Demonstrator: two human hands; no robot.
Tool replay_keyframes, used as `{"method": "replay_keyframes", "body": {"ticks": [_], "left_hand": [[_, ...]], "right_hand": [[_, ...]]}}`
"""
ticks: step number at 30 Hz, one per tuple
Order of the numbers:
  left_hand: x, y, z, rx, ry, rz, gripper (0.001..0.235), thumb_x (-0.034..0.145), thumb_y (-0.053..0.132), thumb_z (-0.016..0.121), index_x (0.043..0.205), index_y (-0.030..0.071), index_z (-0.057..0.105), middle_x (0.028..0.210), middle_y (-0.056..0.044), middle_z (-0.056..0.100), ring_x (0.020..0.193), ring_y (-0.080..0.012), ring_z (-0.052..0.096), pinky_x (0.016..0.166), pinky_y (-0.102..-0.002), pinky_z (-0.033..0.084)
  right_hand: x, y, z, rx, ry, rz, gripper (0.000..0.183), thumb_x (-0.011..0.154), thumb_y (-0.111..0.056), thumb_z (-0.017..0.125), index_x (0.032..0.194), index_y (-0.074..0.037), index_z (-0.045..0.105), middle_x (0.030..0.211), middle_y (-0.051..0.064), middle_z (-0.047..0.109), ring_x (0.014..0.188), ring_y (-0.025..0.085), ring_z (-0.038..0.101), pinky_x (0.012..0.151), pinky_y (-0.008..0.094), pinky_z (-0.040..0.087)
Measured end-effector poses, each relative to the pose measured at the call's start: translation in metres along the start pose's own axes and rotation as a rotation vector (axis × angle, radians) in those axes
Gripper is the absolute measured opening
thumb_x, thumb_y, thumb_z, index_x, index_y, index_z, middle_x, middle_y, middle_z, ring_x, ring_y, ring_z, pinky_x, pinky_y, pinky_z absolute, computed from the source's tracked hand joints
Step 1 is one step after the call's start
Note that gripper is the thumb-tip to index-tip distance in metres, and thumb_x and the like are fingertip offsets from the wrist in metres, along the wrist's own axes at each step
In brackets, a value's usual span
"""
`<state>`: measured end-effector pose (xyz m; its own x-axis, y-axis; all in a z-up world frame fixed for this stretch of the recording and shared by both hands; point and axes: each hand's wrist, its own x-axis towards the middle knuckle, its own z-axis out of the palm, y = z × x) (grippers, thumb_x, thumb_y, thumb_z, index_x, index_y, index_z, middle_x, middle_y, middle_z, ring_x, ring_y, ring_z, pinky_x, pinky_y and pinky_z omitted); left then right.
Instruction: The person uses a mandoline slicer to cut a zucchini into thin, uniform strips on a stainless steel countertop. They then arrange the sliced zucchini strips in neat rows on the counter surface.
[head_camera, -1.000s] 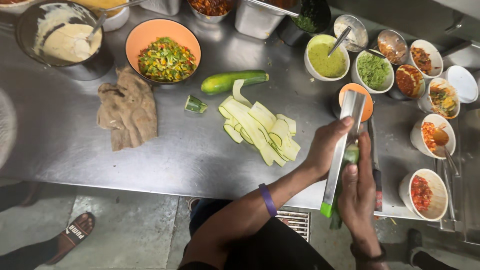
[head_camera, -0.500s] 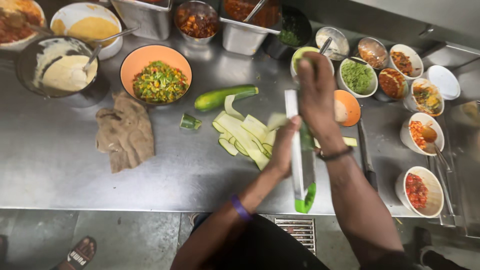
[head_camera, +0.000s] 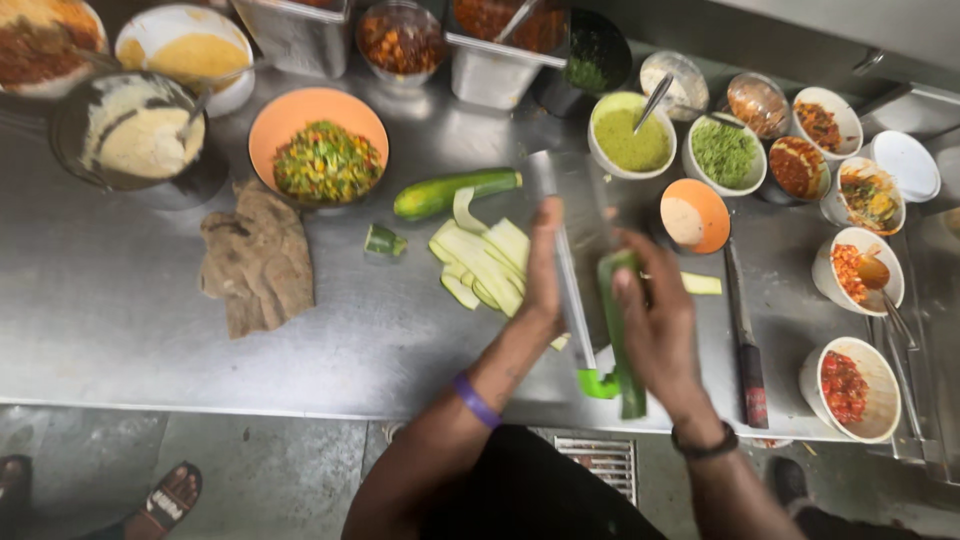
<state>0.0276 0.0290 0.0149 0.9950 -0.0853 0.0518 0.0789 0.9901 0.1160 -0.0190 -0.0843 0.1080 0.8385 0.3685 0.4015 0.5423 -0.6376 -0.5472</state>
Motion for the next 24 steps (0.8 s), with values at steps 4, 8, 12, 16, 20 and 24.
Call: {"method": "replay_keyframes", "body": {"ticks": [4, 8, 12, 16, 20, 24], "left_hand": [[0.004, -0.058, 0.009, 0.056, -0.085, -0.029, 0.050, 0.104, 0.048, 0.053, 0.123, 0.004, 0.061, 0.105, -0.012, 0.071, 0.091, -0.0196, 0.070, 0.084, -0.031, 0.058], [-0.009, -0.092, 0.012, 0.221, -0.060, -0.015, 0.050, 0.110, 0.046, 0.057, 0.123, -0.002, 0.065, 0.105, -0.005, 0.067, 0.091, -0.0104, 0.062, 0.079, -0.026, 0.051], [-0.021, -0.101, 0.009, 0.250, -0.073, -0.055, 0.045, 0.108, 0.044, 0.059, 0.118, 0.001, 0.065, 0.100, -0.001, 0.064, 0.087, -0.0063, 0.058, 0.076, -0.024, 0.048], [-0.024, -0.096, 0.000, 0.379, -0.093, 0.042, 0.042, 0.110, 0.042, 0.061, 0.115, 0.000, 0.064, 0.101, 0.002, 0.061, 0.091, -0.0040, 0.054, 0.080, -0.023, 0.046], [-0.025, -0.079, -0.012, 0.359, -0.082, 0.050, 0.047, 0.116, 0.044, 0.062, 0.100, 0.001, 0.060, 0.087, -0.002, 0.058, 0.080, -0.0099, 0.055, 0.069, -0.027, 0.047], [-0.033, -0.052, -0.012, 0.193, -0.006, -0.042, 0.044, 0.103, 0.049, 0.060, 0.114, 0.006, 0.063, 0.091, -0.007, 0.066, 0.073, -0.0162, 0.066, 0.066, -0.034, 0.058]], "right_hand": [[-0.039, 0.001, -0.017, -0.010, -0.035, -0.033, 0.056, 0.114, -0.029, 0.035, 0.159, 0.003, 0.035, 0.168, 0.024, 0.034, 0.158, 0.038, 0.028, 0.128, 0.042, 0.024], [-0.053, 0.015, -0.029, -0.064, 0.009, 0.049, 0.062, 0.115, -0.035, 0.030, 0.162, 0.006, 0.025, 0.171, 0.025, 0.025, 0.162, 0.038, 0.020, 0.131, 0.044, 0.018], [-0.048, 0.020, -0.024, 0.011, 0.077, 0.035, 0.064, 0.116, -0.036, 0.028, 0.163, 0.007, 0.022, 0.172, 0.026, 0.024, 0.162, 0.036, 0.022, 0.131, 0.042, 0.020], [-0.017, 0.020, -0.014, 0.048, 0.126, 0.018, 0.060, 0.118, -0.036, 0.032, 0.162, 0.006, 0.027, 0.170, 0.024, 0.032, 0.161, 0.032, 0.029, 0.130, 0.040, 0.023], [0.044, 0.031, 0.000, 0.258, 0.114, 0.029, 0.047, 0.119, -0.034, 0.037, 0.146, 0.003, 0.047, 0.145, 0.018, 0.053, 0.139, 0.025, 0.048, 0.120, 0.036, 0.038], [0.128, 0.051, 0.040, 0.193, 0.280, -0.054, 0.024, 0.118, -0.023, 0.046, 0.109, -0.001, 0.050, 0.097, 0.006, 0.049, 0.089, 0.016, 0.046, 0.081, 0.034, 0.046]]}}
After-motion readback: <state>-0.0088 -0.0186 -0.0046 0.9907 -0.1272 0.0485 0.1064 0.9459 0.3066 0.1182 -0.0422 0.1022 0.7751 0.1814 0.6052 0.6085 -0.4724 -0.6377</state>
